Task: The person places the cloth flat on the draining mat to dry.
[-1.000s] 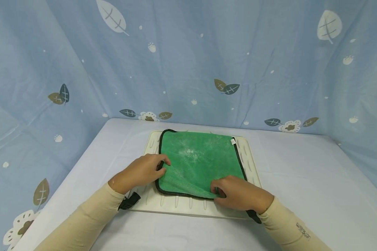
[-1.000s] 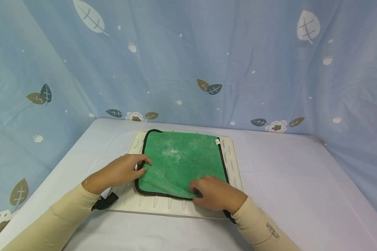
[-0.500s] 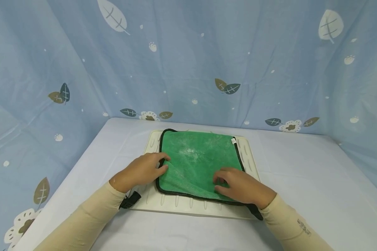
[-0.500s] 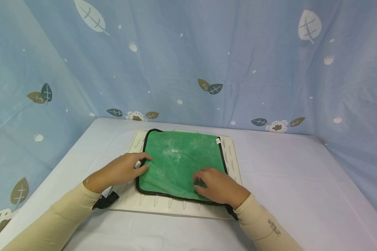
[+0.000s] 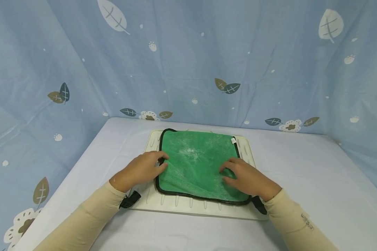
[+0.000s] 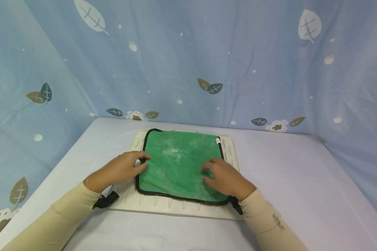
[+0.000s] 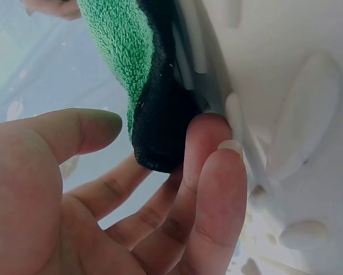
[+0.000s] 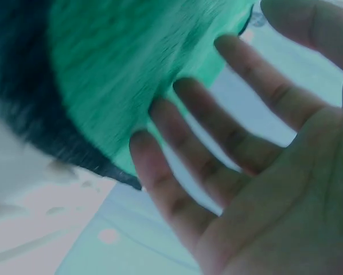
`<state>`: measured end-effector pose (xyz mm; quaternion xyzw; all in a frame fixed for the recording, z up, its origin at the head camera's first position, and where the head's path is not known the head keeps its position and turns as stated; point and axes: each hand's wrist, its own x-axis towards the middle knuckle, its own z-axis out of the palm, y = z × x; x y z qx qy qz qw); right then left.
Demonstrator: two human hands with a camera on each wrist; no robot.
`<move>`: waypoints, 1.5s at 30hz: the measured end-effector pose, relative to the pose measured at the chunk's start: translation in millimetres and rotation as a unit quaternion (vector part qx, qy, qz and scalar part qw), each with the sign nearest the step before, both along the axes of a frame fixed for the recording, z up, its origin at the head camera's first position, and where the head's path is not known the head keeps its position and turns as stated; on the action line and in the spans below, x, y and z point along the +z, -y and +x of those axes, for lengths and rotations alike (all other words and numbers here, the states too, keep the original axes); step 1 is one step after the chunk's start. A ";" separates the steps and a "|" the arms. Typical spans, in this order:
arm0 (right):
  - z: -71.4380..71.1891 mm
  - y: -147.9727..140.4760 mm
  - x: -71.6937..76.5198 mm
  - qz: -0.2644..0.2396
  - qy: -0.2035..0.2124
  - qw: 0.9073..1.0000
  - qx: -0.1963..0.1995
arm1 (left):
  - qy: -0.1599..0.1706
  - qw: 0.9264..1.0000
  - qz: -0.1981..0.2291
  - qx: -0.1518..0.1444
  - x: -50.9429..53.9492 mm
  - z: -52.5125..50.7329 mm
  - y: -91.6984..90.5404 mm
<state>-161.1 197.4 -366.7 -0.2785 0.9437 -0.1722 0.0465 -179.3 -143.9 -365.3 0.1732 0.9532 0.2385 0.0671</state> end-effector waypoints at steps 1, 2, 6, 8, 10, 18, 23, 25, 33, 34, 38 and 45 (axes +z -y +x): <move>-1.8 -2.0 -0.4 0.002 -0.004 1.000 -0.012 | -0.001 1.000 0.000 0.001 -0.1 -0.2 -0.1; -3.9 -4.4 -1.3 0.003 -0.007 1.000 -0.024 | -0.001 1.000 0.001 0.001 -0.2 -0.3 -0.1; -12.4 -15.3 -4.7 0.004 0.006 0.998 -0.068 | 0.002 1.000 0.002 0.006 -0.5 -0.6 0.0; -16.1 -20.2 -6.6 0.006 0.023 0.996 -0.084 | 0.005 1.000 0.002 0.007 -1.0 -0.9 0.1; -19.1 -23.5 -8.0 0.007 0.039 0.995 -0.091 | 0.007 1.000 0.002 0.009 -1.7 -1.4 0.1; -23.0 -26.2 -9.6 -0.004 0.045 0.996 -0.081 | -0.006 1.000 -0.012 0.001 -3.3 -2.4 0.4; -23.7 -24.3 -9.8 -0.027 0.032 0.996 -0.073 | 0.000 1.000 -0.007 -0.008 -2.7 -1.5 -0.1; -24.5 -22.8 -10.2 -0.036 0.022 0.997 -0.071 | 0.002 1.000 -0.005 -0.012 -2.8 -1.2 -0.6; -24.9 -21.0 -8.4 -0.055 0.011 0.995 -0.084 | 0.043 0.999 -0.003 -0.029 -2.7 0.4 -1.2; -24.8 -20.9 -8.0 -0.056 0.017 0.995 -0.083 | 0.046 0.998 -0.003 -0.033 -2.2 0.9 -1.2; -23.7 -19.9 -6.5 -0.056 0.040 0.995 -0.074 | 0.043 0.998 -0.005 -0.048 0.0 2.5 -0.8; -20.5 -21.1 -3.2 -0.042 0.092 0.993 -0.061 | 0.050 0.997 -0.006 -0.058 1.6 3.8 1.1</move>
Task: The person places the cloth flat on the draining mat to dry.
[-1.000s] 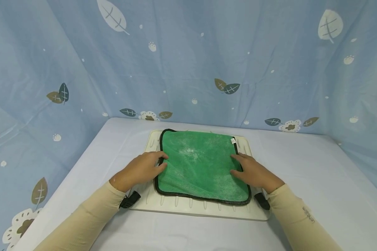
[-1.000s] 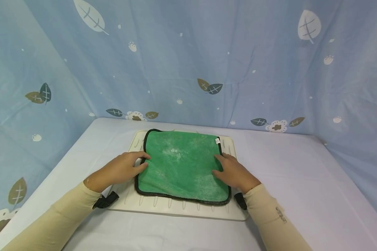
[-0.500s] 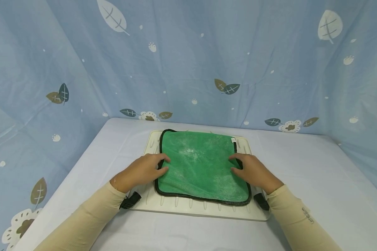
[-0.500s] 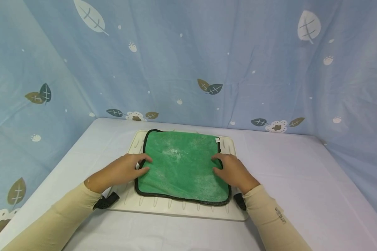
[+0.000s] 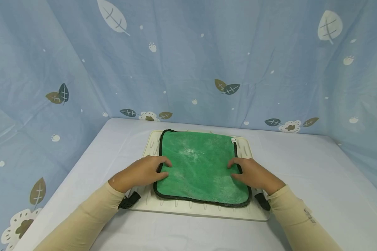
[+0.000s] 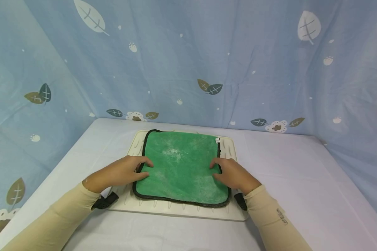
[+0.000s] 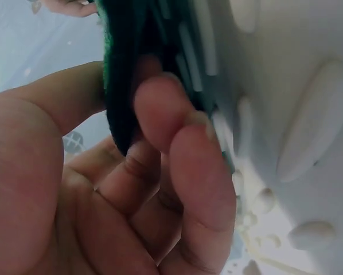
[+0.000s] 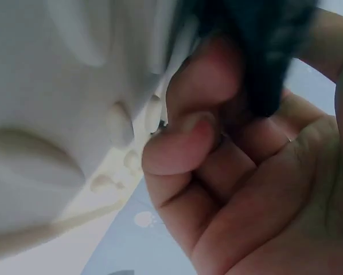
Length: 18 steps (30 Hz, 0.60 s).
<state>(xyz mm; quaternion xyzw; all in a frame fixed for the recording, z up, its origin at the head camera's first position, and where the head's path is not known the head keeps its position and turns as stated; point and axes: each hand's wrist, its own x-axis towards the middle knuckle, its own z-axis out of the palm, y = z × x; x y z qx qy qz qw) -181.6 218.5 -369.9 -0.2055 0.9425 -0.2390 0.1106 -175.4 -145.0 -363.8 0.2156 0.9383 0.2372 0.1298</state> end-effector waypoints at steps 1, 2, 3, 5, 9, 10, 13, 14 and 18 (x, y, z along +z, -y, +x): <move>0.3 -0.6 0.3 0.002 0.005 1.000 0.002 | 0.004 1.000 0.001 -0.002 0.1 -0.2 0.6; 0.6 -1.1 0.7 0.003 0.013 1.000 0.001 | 0.006 1.000 0.000 -0.006 0.3 -0.3 1.2; 0.9 -1.5 1.1 0.004 0.016 1.000 0.004 | 0.011 1.000 -0.001 -0.009 0.5 -0.4 1.8; 1.3 -1.9 2.3 0.010 0.020 1.000 0.010 | 0.021 1.000 -0.005 -0.016 0.8 -0.5 3.3; 2.7 -1.1 5.3 0.027 0.020 0.999 0.027 | 0.041 0.999 -0.017 -0.027 0.9 -0.5 5.2; 3.3 -0.8 6.1 0.032 0.023 0.999 0.029 | 0.042 0.999 -0.017 -0.029 0.9 -0.2 5.6; 5.7 -0.7 9.3 0.039 0.032 0.998 0.042 | 0.050 0.998 -0.016 -0.033 1.9 0.4 6.0; 6.5 -0.7 10.2 0.039 0.036 0.998 0.045 | 0.053 0.998 -0.015 -0.035 2.6 0.9 6.0; 9.3 -0.6 13.0 0.037 0.049 0.997 0.056 | 0.062 0.997 -0.012 -0.042 4.4 2.7 6.9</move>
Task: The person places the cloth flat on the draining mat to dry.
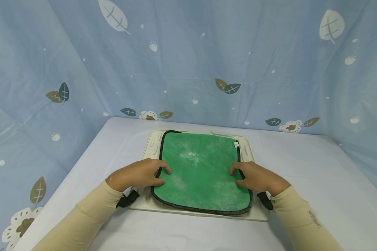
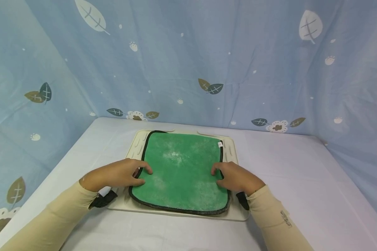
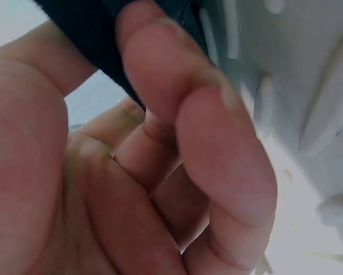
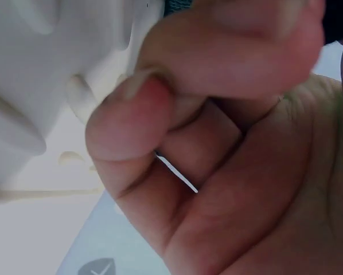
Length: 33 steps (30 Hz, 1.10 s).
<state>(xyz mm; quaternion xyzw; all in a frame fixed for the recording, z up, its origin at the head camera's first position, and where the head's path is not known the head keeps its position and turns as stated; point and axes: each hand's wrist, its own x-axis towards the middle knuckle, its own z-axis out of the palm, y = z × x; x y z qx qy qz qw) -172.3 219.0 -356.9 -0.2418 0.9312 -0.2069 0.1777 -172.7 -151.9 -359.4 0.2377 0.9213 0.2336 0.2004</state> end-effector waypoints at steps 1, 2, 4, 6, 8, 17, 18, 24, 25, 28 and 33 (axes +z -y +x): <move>0.3 -0.3 0.3 -0.001 0.002 1.000 0.001 | 0.000 1.000 0.000 -0.002 0.4 0.1 0.0; 0.5 -0.5 0.6 -0.003 0.004 1.000 0.000 | 0.000 1.000 -0.001 -0.004 0.8 0.3 -0.1; 0.8 -0.4 0.9 -0.003 0.007 1.000 -0.001 | -0.004 1.000 -0.003 -0.008 1.3 0.9 0.0; 1.2 0.1 1.2 -0.001 0.008 1.000 -0.002 | -0.004 1.000 -0.007 -0.009 1.5 1.6 0.1; 1.6 0.8 1.3 0.005 0.002 1.000 -0.005 | -0.006 1.000 -0.010 -0.009 1.5 2.2 -0.2; 6.9 8.9 2.2 0.025 -0.087 0.995 -0.039 | -0.032 0.999 -0.044 0.004 3.0 6.3 -2.5; 8.4 11.2 3.3 0.021 -0.098 0.994 -0.038 | -0.037 0.998 -0.048 0.008 4.0 7.4 -2.7; 23.1 25.7 13.0 -0.007 -0.118 0.993 0.016 | -0.082 0.995 -0.055 0.004 9.2 14.1 -7.6; 25.7 27.9 14.0 -0.009 -0.114 0.993 0.029 | -0.086 0.995 -0.050 -0.006 9.7 15.4 -9.1; 31.9 34.4 14.1 -0.015 -0.093 0.993 0.071 | -0.091 0.994 -0.032 -0.042 10.0 19.1 -13.4; 36.9 41.8 8.2 -0.033 -0.042 0.993 0.109 | -0.072 0.994 -0.027 -0.072 11.9 25.6 -18.8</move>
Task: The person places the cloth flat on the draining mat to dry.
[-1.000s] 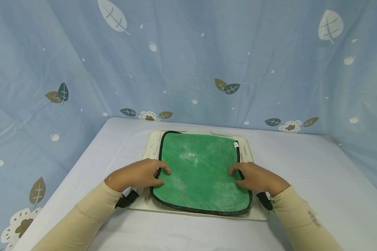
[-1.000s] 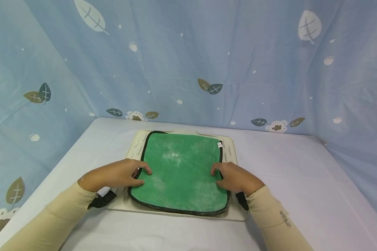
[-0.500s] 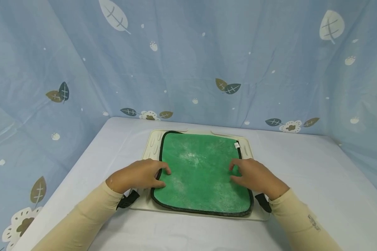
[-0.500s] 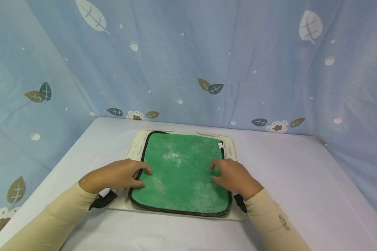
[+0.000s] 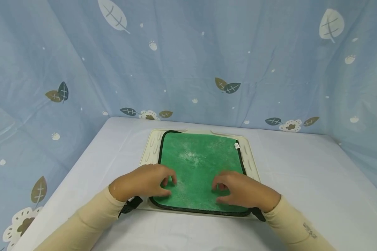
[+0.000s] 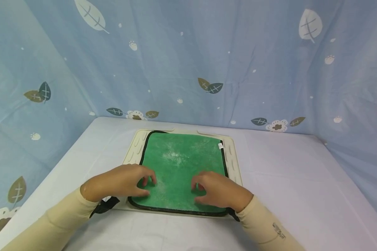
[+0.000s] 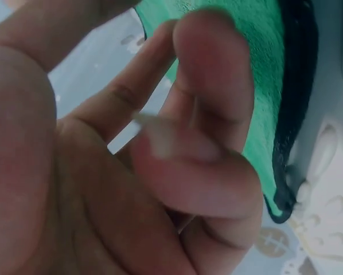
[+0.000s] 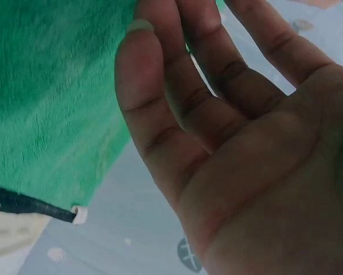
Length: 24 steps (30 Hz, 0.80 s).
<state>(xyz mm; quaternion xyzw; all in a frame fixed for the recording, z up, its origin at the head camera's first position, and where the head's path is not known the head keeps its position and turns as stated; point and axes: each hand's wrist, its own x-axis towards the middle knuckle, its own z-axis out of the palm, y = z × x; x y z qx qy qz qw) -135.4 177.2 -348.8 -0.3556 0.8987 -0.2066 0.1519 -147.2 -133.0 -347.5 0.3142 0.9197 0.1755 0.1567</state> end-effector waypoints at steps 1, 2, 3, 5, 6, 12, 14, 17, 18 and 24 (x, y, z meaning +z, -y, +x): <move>0.5 0.9 -1.2 -0.002 0.010 1.000 0.003 | 0.006 1.000 -0.002 -0.002 0.0 1.0 -0.5; 0.8 1.7 -2.4 -0.002 0.016 1.000 0.006 | 0.013 1.000 -0.003 -0.004 0.1 1.9 -0.9; 1.0 2.2 -3.4 -0.001 0.021 1.000 0.007 | 0.018 1.000 -0.005 -0.006 -0.2 2.4 -1.3; 1.3 2.8 -5.4 0.001 0.028 1.000 0.010 | 0.023 1.000 -0.006 -0.012 -1.3 3.1 -1.4; 1.5 3.2 -6.4 0.003 0.030 0.999 0.012 | 0.025 1.000 -0.005 -0.014 -1.9 3.3 -1.4; 2.2 6.7 -12.3 0.023 0.011 0.999 0.029 | 0.026 0.999 0.001 -0.021 -5.6 3.7 -2.8; 2.5 8.2 -13.9 0.025 0.007 0.999 0.033 | 0.024 1.000 0.003 -0.020 -7.1 4.5 -4.0; 2.9 10.1 -15.0 0.027 0.004 0.999 0.037 | 0.012 1.000 0.008 -0.025 -9.5 5.7 -5.4; 3.1 10.6 -15.0 0.028 0.004 0.999 0.038 | 0.008 1.000 0.010 -0.028 -10.3 5.8 -5.8; 5.6 13.6 -15.4 0.023 -0.003 0.999 0.045 | -0.002 0.999 0.021 -0.042 -12.7 5.6 -8.2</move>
